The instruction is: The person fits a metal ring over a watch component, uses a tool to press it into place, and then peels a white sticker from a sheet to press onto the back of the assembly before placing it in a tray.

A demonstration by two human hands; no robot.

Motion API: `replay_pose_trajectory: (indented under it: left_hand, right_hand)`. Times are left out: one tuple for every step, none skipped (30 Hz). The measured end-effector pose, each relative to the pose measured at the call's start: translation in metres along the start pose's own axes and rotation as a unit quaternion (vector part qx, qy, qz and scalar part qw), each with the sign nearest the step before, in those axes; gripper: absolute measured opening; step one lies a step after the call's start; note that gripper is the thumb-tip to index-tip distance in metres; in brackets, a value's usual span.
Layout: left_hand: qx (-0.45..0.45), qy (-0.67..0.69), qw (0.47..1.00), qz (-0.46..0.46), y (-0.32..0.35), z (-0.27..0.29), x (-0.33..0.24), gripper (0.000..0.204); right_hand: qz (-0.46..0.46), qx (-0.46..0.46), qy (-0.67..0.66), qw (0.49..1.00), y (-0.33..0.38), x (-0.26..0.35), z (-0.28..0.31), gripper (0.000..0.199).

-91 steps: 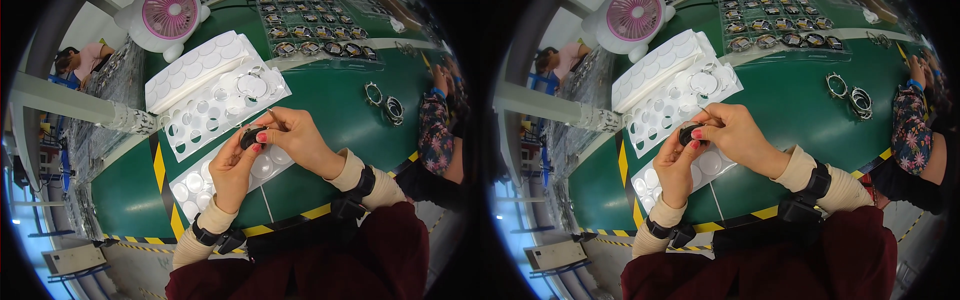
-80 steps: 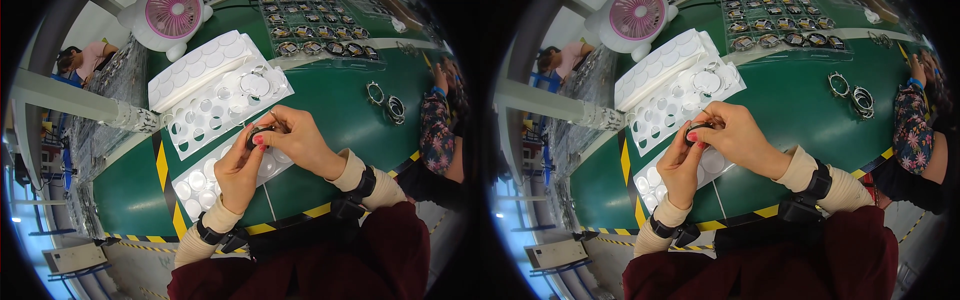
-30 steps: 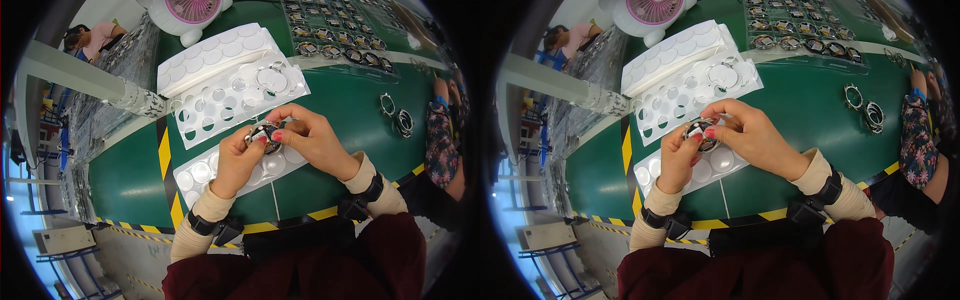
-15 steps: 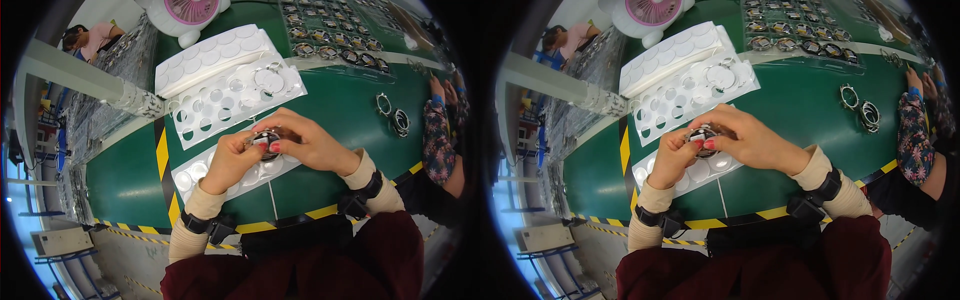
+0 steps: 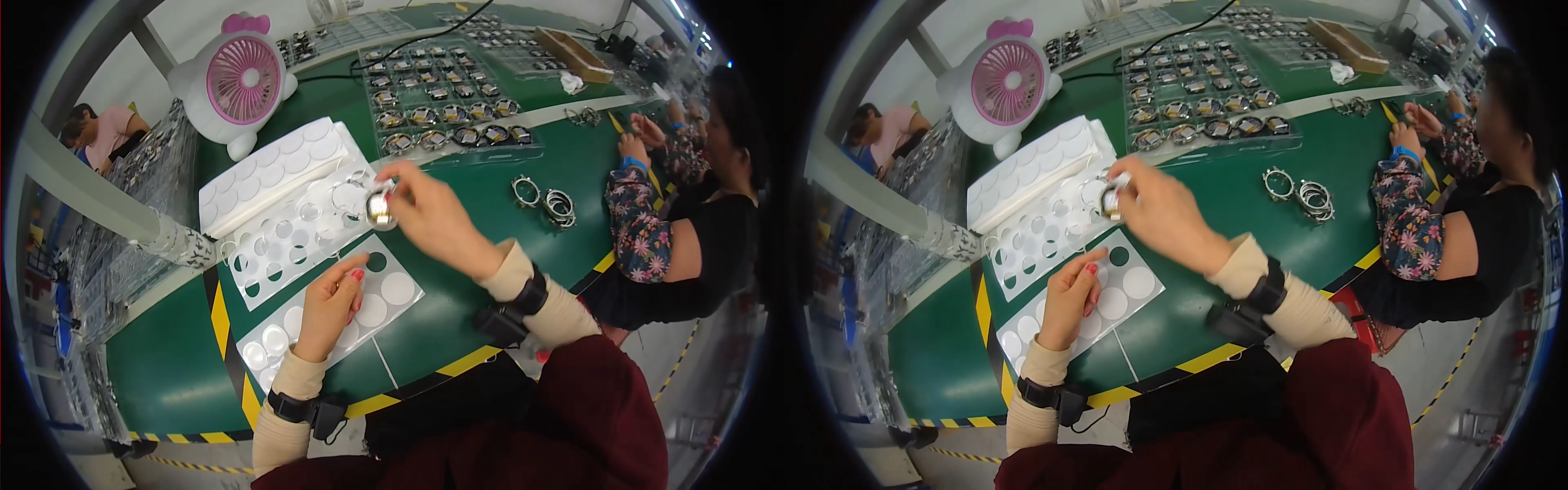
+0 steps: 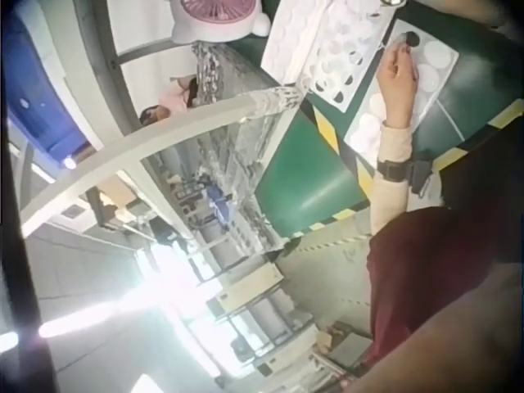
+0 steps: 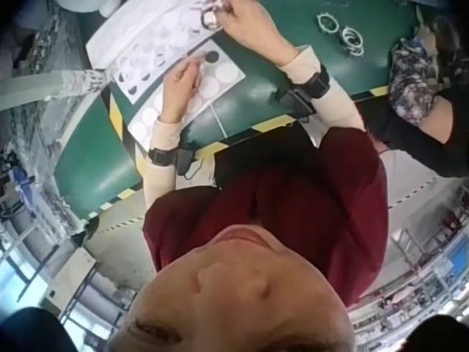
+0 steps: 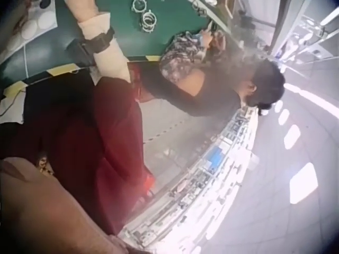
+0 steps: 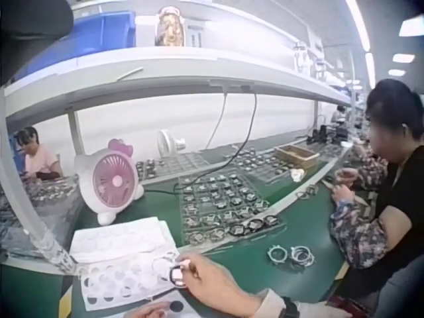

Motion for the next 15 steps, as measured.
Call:
replay_pose_trajectory:
  left_hand:
    - [0.006,0.0,1.0,0.005,0.0,-0.001,0.001,0.023]
    - [0.009,0.002,1.0,0.0,0.0,-0.002,0.002,0.023]
    - [0.01,-0.007,1.0,-0.003,0.001,0.001,0.005,0.024]
    - [0.02,-0.016,1.0,-0.009,0.001,0.0,0.005,0.024]
    - [0.027,-0.025,0.999,-0.014,0.001,-0.001,0.005,0.025]
    - [0.03,-0.023,0.999,-0.021,-0.001,-0.002,0.004,0.025]
    - [0.041,-0.02,0.999,-0.015,-0.001,-0.004,0.006,0.025]
    - [0.047,-0.017,0.999,-0.007,0.0,-0.004,0.008,0.024]
    - [0.048,-0.013,0.999,0.0,-0.001,-0.003,0.009,0.024]
    - [0.039,-0.01,0.999,-0.005,-0.001,-0.002,0.008,0.024]
    - [0.04,-0.012,0.999,-0.003,0.0,-0.002,0.008,0.024]
    - [0.041,-0.015,0.999,0.001,0.001,-0.002,0.008,0.024]
    - [0.042,-0.018,0.999,0.006,0.001,-0.002,0.009,0.024]
    - [0.024,-0.014,1.0,0.006,0.003,0.0,0.01,0.024]
    - [0.033,-0.016,0.999,-0.001,0.004,-0.001,0.01,0.024]
  right_hand:
    - [0.006,-0.012,0.017,1.0,-0.014,-0.005,0.01,0.019]
    - [0.013,-0.022,0.033,0.999,-0.032,-0.013,0.02,0.016]
    - [0.016,-0.036,0.066,0.997,-0.054,-0.023,0.024,0.016]
    - [0.018,-0.056,0.104,0.993,-0.076,-0.033,0.035,0.016]
    - [-0.01,-0.073,0.145,0.987,-0.096,-0.045,0.043,0.017]
    - [-0.04,-0.093,0.187,0.977,-0.115,-0.061,0.053,0.018]
    - [-0.071,-0.099,0.184,0.975,-0.134,-0.081,0.058,0.021]
    - [-0.1,-0.101,0.177,0.974,-0.152,-0.105,0.057,0.023]
    - [-0.09,-0.096,0.175,0.976,-0.165,-0.12,0.052,0.023]
    - [-0.116,-0.119,0.181,0.969,-0.174,-0.137,0.053,0.025]
    - [-0.14,-0.137,0.184,0.963,-0.18,-0.144,0.051,0.027]
    - [-0.145,-0.132,0.176,0.965,-0.185,-0.15,0.048,0.027]
    - [-0.153,-0.125,0.168,0.966,-0.186,-0.156,0.046,0.028]
    - [-0.147,-0.104,0.186,0.966,-0.188,-0.158,0.041,0.027]
    - [-0.141,-0.084,0.204,0.965,-0.189,-0.162,0.037,0.027]
Point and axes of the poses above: each hand's wrist, its own y-axis away from the middle knuckle, its own z-axis out of the back of the hand, x = y × z, the point moved 5 cm from there along -y, towards the middle knuckle, and after that the axes turned 10 degrees about y, right-handed, at the moved point
